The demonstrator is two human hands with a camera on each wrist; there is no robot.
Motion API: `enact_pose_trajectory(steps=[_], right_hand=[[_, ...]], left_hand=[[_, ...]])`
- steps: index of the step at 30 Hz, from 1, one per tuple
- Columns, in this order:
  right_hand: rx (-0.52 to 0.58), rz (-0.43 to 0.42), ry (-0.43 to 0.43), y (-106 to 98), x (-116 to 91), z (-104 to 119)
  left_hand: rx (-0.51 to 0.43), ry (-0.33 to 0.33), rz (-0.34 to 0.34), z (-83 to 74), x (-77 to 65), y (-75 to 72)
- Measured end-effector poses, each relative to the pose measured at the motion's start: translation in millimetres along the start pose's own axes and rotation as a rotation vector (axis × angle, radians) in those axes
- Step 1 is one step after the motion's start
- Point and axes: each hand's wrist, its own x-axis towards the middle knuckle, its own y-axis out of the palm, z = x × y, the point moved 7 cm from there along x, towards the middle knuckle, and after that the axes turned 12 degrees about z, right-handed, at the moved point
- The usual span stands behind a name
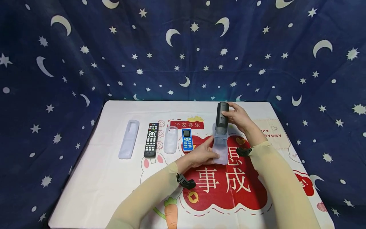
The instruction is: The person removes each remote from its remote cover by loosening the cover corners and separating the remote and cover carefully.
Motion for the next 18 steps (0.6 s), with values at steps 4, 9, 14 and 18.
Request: enact_pose_trajectory(steps=[4,9,14,18], right_hand=[[-0.004,-0.009,0.012,-1.7,-0.6,-1.0],[0.010,0.011,-0.008,1.1,-0.8,-1.3],[0.024,0.026,-0.014,4.7,-1.2,-1.2],[0.031,0.031,-0.014,9.0,-0.1,-0.7]], left_hand=[[-0.010,-0.013,-0.028,-0.9,1.3,-3.8],[-0.014,0.013,-0.141,-7.5,3.4,-13.9],[-0.025,0.031,-0.189,-15.8,6.4,-18.2],[-0.013,0.037,-0.202,-19.4,8.7,-19.3]])
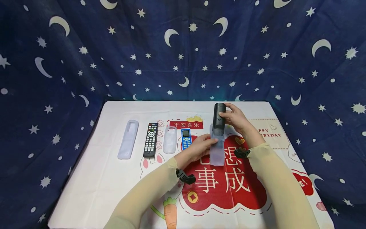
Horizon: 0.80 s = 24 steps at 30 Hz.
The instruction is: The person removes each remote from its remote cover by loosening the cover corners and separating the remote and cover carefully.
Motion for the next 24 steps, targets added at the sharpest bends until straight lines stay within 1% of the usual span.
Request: enact_pose_trajectory(steps=[5,8,15,18,24], right_hand=[[-0.014,0.009,-0.001,6.7,2.0,2.1],[-0.019,0.009,0.005,8.4,1.7,2.5],[-0.020,0.006,0.019,10.8,0.6,-0.2],[-0.003,0.010,0.022,10.3,1.8,-3.2],[0.025,0.044,0.014,11.1,1.6,-5.4]], left_hand=[[0.015,0.021,-0.034,-3.0,-0.4,-0.7],[0.005,0.021,-0.047,-2.6,-0.9,-0.9],[-0.008,0.027,-0.053,-0.4,-0.1,-1.5],[-0.012,0.028,-0.056,-0.2,-0.5,-1.4],[-0.016,0.022,-0.052,1.0,-1.1,-2.1]])
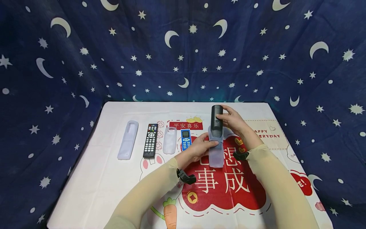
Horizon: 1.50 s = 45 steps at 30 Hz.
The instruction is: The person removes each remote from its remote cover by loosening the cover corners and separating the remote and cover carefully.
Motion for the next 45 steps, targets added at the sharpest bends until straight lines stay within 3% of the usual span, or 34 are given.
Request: enact_pose_trajectory(steps=[27,45], right_hand=[[-0.025,-0.008,0.023,0.1,1.5,-0.5],[-0.013,-0.013,0.012,0.0,3.1,-1.6]], left_hand=[[-0.002,-0.015,0.017,5.6,0.2,-1.8],[-0.017,0.016,0.034,3.4,-3.2,0.1]])
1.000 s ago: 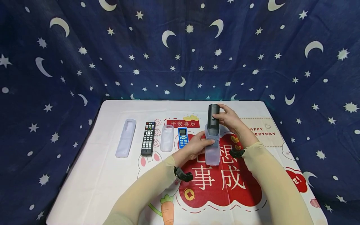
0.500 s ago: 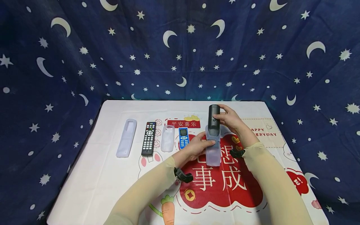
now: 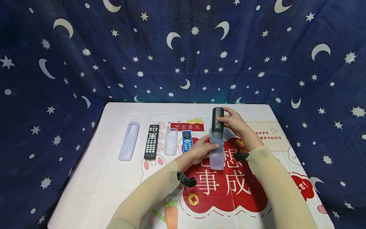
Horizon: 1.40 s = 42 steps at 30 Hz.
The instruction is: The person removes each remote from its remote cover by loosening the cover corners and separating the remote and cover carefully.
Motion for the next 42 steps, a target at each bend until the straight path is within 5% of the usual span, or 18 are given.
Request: enact_pose_trajectory(steps=[42], right_hand=[[0.004,-0.024,0.011,-0.3,2.6,-2.6]], left_hand=[[0.014,-0.015,-0.004,1.7,-5.8,1.1]])
